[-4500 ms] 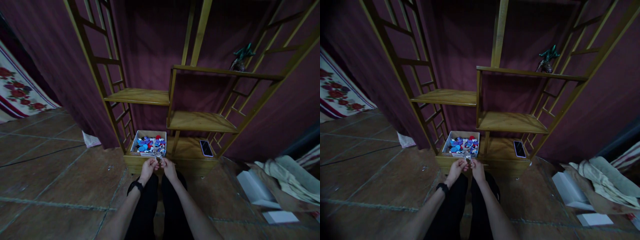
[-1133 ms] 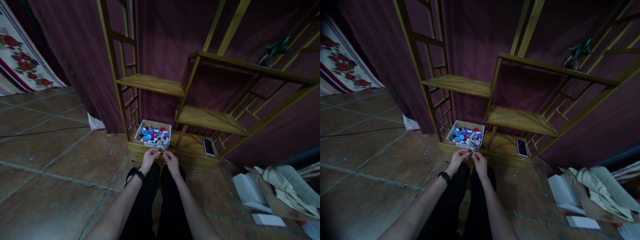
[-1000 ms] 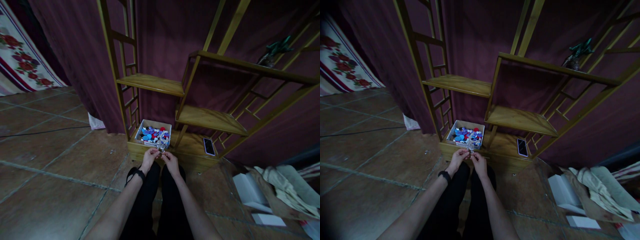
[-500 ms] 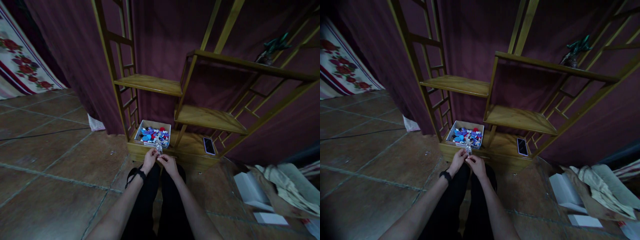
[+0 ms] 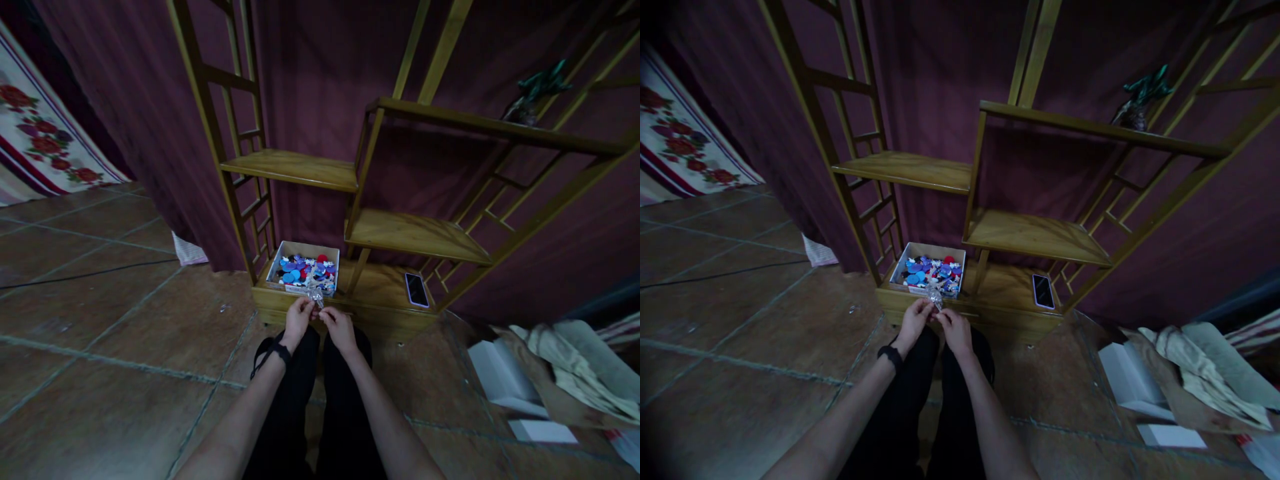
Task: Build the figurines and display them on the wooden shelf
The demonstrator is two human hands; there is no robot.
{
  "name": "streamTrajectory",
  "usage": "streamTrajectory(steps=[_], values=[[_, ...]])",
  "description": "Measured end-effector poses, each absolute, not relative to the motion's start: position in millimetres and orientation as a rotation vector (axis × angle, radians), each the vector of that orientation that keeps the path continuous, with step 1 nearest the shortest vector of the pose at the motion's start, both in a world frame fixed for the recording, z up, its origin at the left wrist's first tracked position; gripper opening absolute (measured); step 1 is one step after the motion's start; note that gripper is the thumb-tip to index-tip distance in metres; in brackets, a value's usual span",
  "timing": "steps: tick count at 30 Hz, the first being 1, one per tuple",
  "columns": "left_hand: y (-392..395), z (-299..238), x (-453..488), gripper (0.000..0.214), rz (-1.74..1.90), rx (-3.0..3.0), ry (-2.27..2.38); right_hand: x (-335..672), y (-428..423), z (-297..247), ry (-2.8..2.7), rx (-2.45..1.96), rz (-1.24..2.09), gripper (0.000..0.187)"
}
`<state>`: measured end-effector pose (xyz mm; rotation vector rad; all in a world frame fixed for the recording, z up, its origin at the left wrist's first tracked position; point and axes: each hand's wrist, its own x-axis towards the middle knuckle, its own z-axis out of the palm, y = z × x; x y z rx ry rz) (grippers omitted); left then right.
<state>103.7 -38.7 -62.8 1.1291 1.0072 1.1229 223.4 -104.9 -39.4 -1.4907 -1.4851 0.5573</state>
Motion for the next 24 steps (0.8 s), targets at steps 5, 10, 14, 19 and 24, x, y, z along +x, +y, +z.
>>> streamTrajectory(steps=[5,10,14,19,24], values=[[-40,-67,104,0.025,1.128,1.155,1.032,227,-105,-41,-1.465,-1.577,0.493,0.021],[-41,-64,106,0.02,1.14,1.176,1.045,225,-110,-35,-1.483,-1.508,0.508,0.021],[-43,-59,108,0.018,1.121,1.164,0.985,222,-115,-31,-1.522,-1.445,0.551,0.029],[-45,-56,109,0.023,1.051,1.075,0.915,224,-115,-31,-1.326,-1.49,0.471,0.028],[-46,-52,105,0.03,1.0,1.064,0.843,222,-115,-32,-1.48,-1.489,0.447,0.021]])
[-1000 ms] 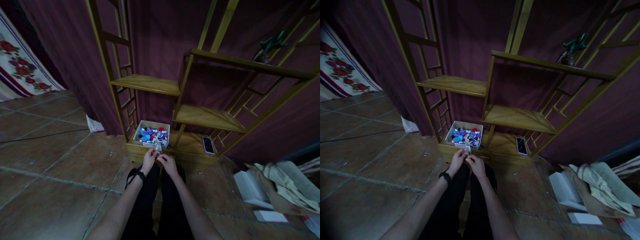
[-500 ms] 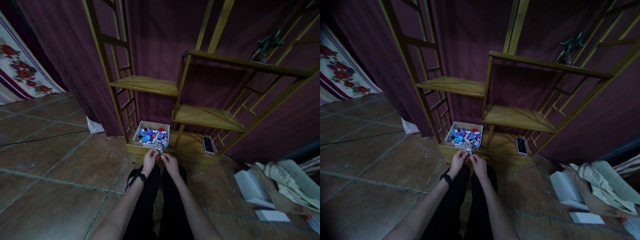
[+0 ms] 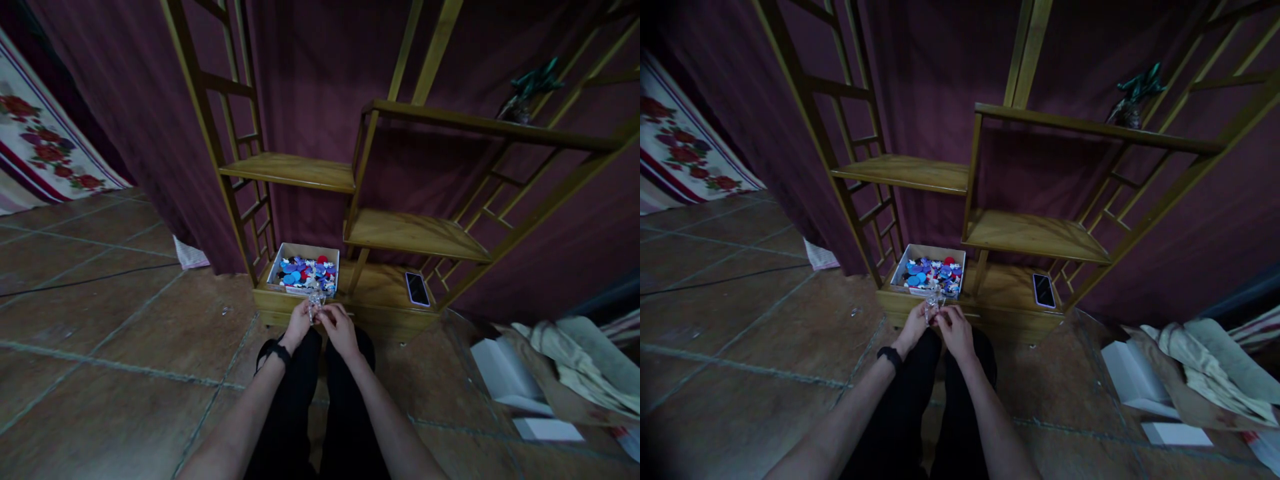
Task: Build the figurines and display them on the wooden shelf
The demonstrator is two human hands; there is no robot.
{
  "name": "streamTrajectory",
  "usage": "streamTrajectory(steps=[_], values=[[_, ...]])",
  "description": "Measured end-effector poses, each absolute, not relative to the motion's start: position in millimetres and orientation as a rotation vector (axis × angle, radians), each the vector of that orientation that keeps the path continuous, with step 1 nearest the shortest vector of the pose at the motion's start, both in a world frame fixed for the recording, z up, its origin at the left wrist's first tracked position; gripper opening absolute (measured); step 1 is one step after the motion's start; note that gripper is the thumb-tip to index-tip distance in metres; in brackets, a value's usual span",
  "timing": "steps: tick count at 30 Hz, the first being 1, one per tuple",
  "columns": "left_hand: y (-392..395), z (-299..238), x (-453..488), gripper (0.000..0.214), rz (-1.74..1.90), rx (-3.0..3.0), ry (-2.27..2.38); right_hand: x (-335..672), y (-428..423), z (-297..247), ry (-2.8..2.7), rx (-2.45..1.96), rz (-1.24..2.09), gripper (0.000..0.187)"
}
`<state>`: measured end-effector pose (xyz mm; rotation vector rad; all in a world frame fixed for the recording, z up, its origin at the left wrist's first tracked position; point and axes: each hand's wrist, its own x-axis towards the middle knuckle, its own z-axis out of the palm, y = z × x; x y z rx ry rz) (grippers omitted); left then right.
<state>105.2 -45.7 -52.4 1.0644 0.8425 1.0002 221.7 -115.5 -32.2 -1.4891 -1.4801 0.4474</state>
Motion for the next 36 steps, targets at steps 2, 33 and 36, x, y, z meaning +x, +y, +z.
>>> streamTrajectory(steps=[2,33,36], values=[[-45,-51,103,0.032,0.967,1.061,0.818,220,-116,-34,-1.521,-1.502,0.44,0.021],[-41,-55,99,0.032,0.873,1.062,0.767,225,-109,-45,-1.38,-1.505,0.444,0.019],[-42,-53,98,0.032,0.907,1.083,0.785,227,-106,-50,-1.327,-1.458,0.49,0.021]])
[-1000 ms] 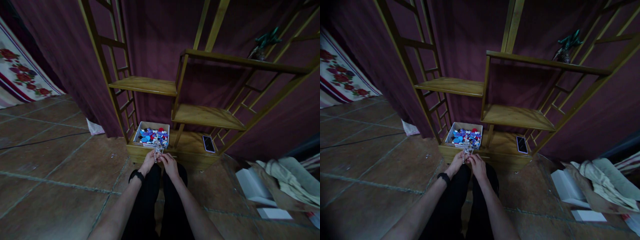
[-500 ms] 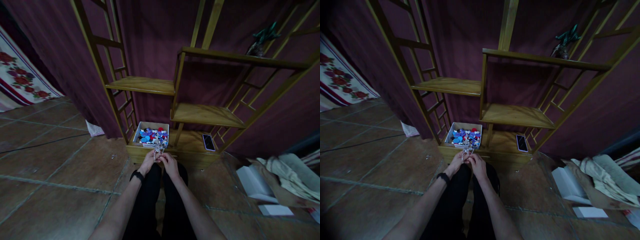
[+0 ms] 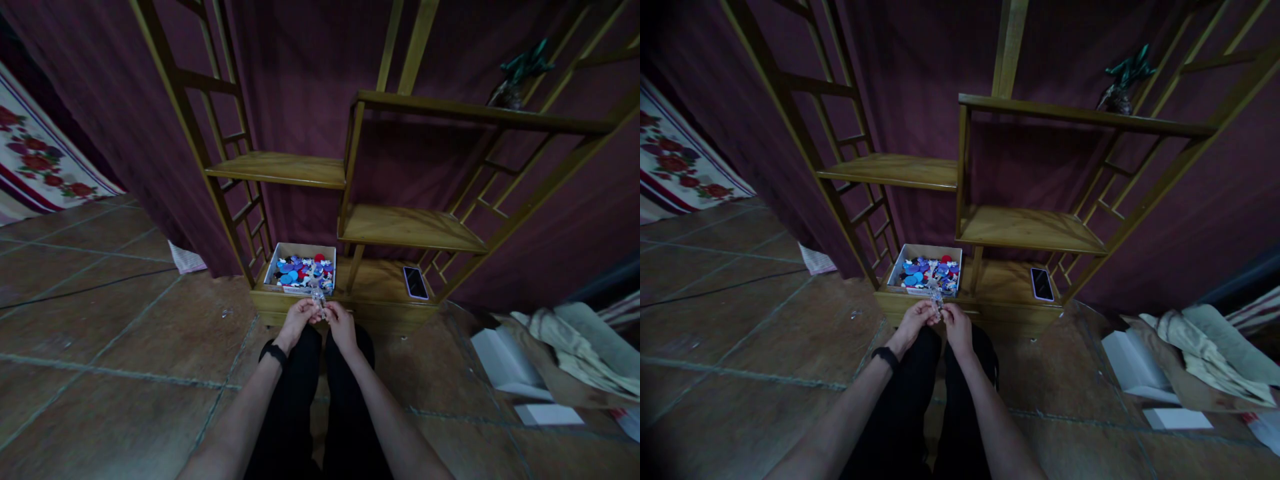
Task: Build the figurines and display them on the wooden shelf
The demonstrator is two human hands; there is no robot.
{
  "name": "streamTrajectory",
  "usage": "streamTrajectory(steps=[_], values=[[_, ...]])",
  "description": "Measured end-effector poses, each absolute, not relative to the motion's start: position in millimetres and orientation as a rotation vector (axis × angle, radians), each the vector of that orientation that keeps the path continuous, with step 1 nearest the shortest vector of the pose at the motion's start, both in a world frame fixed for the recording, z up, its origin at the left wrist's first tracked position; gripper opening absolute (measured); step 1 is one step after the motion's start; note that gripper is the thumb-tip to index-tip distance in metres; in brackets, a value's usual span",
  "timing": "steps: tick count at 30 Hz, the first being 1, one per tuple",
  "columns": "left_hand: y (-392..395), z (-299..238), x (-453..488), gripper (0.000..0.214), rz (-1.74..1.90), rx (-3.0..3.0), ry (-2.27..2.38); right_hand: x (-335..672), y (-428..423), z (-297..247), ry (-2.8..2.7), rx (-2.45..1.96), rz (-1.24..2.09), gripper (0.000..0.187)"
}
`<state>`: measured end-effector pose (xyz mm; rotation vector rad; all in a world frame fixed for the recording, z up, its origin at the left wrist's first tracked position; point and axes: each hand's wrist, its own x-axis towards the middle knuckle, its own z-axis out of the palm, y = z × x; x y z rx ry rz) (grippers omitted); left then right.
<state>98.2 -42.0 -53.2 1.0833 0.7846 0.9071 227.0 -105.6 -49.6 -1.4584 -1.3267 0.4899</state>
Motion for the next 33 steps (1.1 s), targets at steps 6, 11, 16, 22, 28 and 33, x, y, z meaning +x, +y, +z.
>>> streamTrajectory(steps=[6,11,16,22,28,33], values=[[-44,-50,98,0.03,0.96,1.101,0.824,231,-98,-58,-1.166,-1.361,0.685,0.031],[-44,-54,100,0.03,1.014,1.08,0.875,235,-98,-56,-0.957,-1.275,0.717,0.034],[-45,-59,105,0.029,1.053,1.125,0.933,236,-100,-50,-0.921,-1.278,0.705,0.035],[-49,-62,112,0.024,1.06,1.292,0.946,233,-98,-53,-1.08,-1.37,0.571,0.029],[-59,-55,112,0.02,1.099,1.408,0.984,237,-96,-51,-1.136,-1.421,0.552,0.025],[-71,-41,113,0.02,1.133,1.344,1.0,241,-97,-50,-1.12,-1.412,0.595,0.024]])
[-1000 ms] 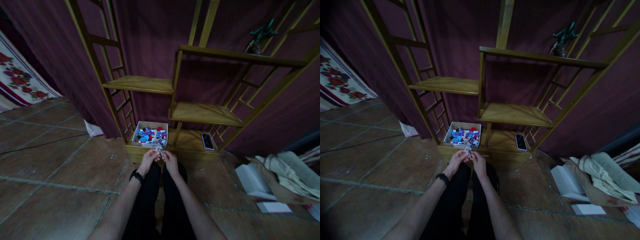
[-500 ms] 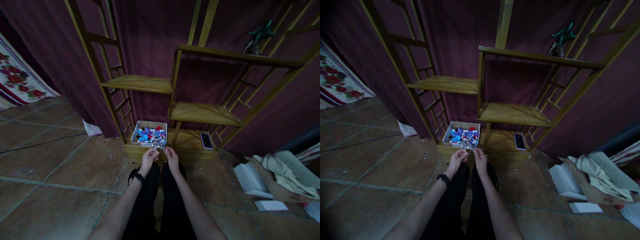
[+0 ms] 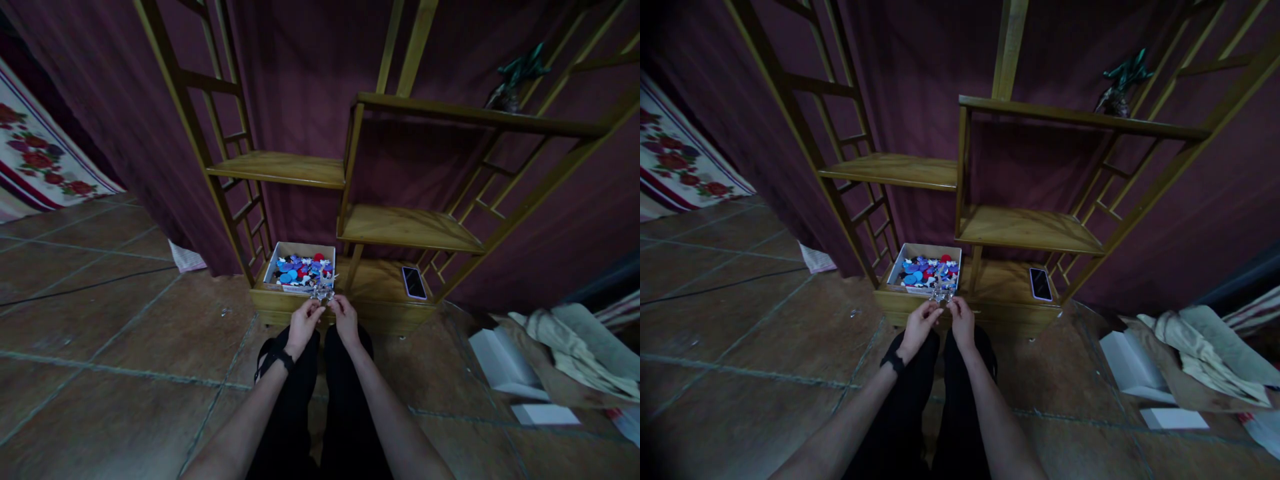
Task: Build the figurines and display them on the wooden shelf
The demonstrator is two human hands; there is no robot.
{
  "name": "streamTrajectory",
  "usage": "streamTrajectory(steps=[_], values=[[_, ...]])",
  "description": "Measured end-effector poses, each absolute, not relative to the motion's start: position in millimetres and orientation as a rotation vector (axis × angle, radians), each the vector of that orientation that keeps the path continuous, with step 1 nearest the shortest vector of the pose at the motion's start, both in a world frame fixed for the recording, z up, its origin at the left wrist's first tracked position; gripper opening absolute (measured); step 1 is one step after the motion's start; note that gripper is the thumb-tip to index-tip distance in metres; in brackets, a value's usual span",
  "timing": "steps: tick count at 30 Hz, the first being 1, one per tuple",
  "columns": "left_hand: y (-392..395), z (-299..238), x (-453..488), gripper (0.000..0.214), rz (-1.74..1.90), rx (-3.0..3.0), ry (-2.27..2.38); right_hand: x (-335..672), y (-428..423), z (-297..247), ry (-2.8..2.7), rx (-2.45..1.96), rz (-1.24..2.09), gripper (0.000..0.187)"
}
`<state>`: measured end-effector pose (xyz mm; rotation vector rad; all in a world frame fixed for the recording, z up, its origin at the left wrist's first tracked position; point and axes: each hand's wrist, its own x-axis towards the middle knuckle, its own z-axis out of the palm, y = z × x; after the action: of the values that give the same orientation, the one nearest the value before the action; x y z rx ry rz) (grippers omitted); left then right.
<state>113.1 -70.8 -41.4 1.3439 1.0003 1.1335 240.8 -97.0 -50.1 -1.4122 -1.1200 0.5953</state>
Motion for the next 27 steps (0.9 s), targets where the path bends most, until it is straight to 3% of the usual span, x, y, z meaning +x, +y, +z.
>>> streamTrajectory(steps=[9,27], values=[[-67,-33,109,0.04,1.169,1.154,1.007,246,-97,-53,-1.03,-1.319,0.727,0.029],[-55,-37,100,0.039,1.064,0.996,0.837,235,-99,-47,-1.246,-1.387,0.659,0.027]])
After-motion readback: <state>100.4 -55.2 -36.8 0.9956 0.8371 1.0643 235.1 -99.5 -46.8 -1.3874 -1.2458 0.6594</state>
